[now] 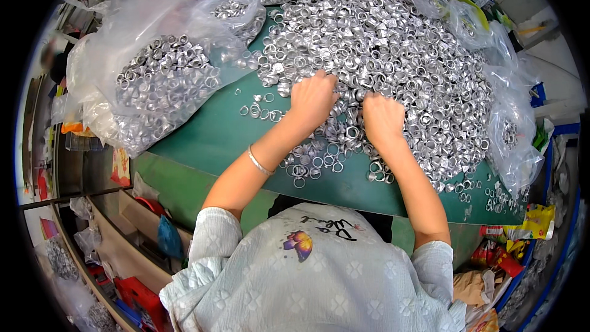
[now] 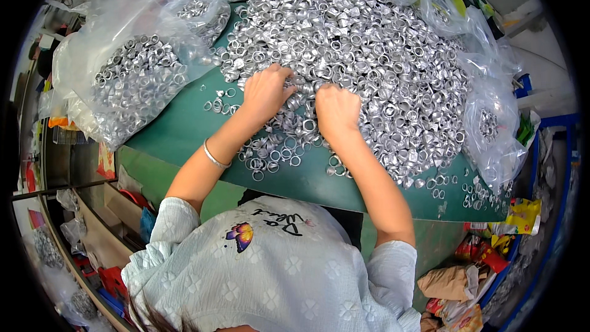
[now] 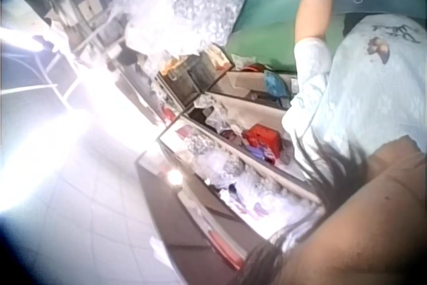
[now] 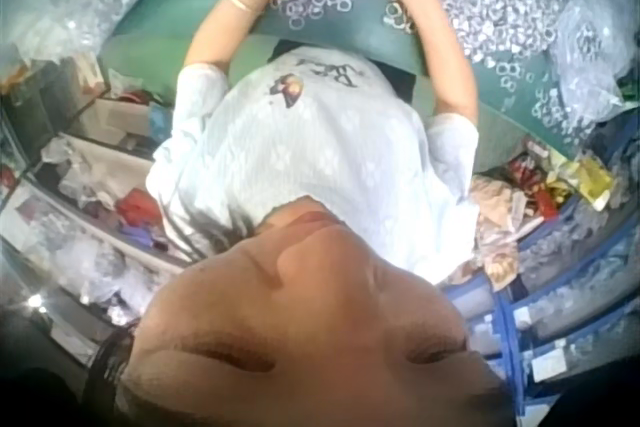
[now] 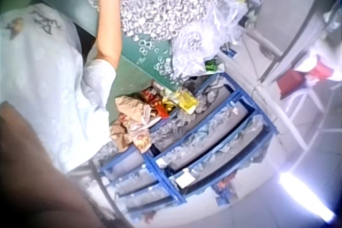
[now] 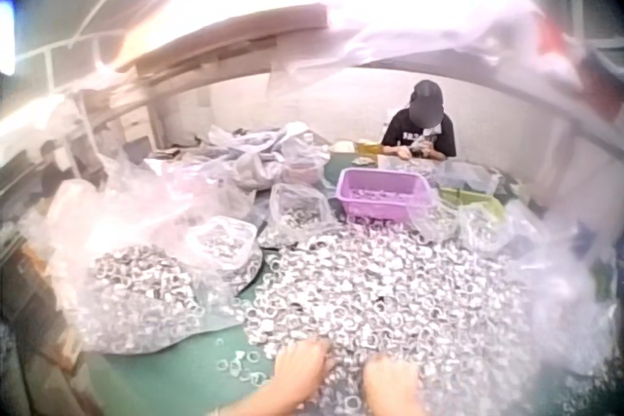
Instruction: The person sorts and organizes small metal eyelets from a large pile on a workspace, picking them up by hand and grouping them into smaller clusters.
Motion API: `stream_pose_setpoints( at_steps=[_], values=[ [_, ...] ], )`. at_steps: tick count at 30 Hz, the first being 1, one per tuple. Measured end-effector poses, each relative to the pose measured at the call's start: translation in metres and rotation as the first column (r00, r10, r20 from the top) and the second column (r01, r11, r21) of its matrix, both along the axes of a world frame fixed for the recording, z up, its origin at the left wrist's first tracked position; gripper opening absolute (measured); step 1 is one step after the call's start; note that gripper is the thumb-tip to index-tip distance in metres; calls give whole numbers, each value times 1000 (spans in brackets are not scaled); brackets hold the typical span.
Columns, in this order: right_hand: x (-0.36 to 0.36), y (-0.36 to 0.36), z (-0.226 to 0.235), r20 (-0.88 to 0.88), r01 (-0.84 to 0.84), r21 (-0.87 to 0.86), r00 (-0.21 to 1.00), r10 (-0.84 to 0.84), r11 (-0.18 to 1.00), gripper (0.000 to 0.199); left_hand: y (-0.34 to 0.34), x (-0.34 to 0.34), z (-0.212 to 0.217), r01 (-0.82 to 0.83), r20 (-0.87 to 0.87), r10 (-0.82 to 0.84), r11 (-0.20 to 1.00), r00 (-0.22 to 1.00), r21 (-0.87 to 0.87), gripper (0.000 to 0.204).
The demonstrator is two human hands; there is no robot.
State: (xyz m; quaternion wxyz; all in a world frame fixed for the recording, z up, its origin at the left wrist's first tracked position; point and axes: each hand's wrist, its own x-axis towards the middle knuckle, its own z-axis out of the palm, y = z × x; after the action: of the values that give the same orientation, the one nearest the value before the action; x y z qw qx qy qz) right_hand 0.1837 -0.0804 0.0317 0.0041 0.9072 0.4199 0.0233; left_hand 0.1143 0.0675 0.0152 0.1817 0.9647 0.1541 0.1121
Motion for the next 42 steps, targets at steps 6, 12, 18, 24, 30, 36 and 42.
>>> stream_pose_setpoints(
  at_steps=[6,12,18,24,30,36,42],
  values=[
    [4,-11,-14,3,72,250,997,-75,966,8,0,-10,1,-22,-32,22,1000,999,4,30],
    [3,-19,-7,33,-53,231,998,46,972,4,11,-30,4,-24,-52,24,1000,998,-14,22],
    [4,-3,-10,105,-40,24,994,37,999,7,17,-44,-7,56,-28,-57,998,998,-29,13],
    [5,-20,5,-87,69,407,996,-37,911,8,15,-49,-5,-81,134,98,988,986,-129,12],
    [6,-34,10,-825,794,407,107,555,452,2,23,-22,-2,70,49,-76,992,996,109,17],
    [2,-26,-8,-433,894,274,-214,875,354,49,36,-5,6,380,-72,-378,867,923,321,28],
    [1,-5,-13,-253,849,209,-433,865,486,21,41,0,-2,453,22,-493,816,870,359,18]
  ],
)
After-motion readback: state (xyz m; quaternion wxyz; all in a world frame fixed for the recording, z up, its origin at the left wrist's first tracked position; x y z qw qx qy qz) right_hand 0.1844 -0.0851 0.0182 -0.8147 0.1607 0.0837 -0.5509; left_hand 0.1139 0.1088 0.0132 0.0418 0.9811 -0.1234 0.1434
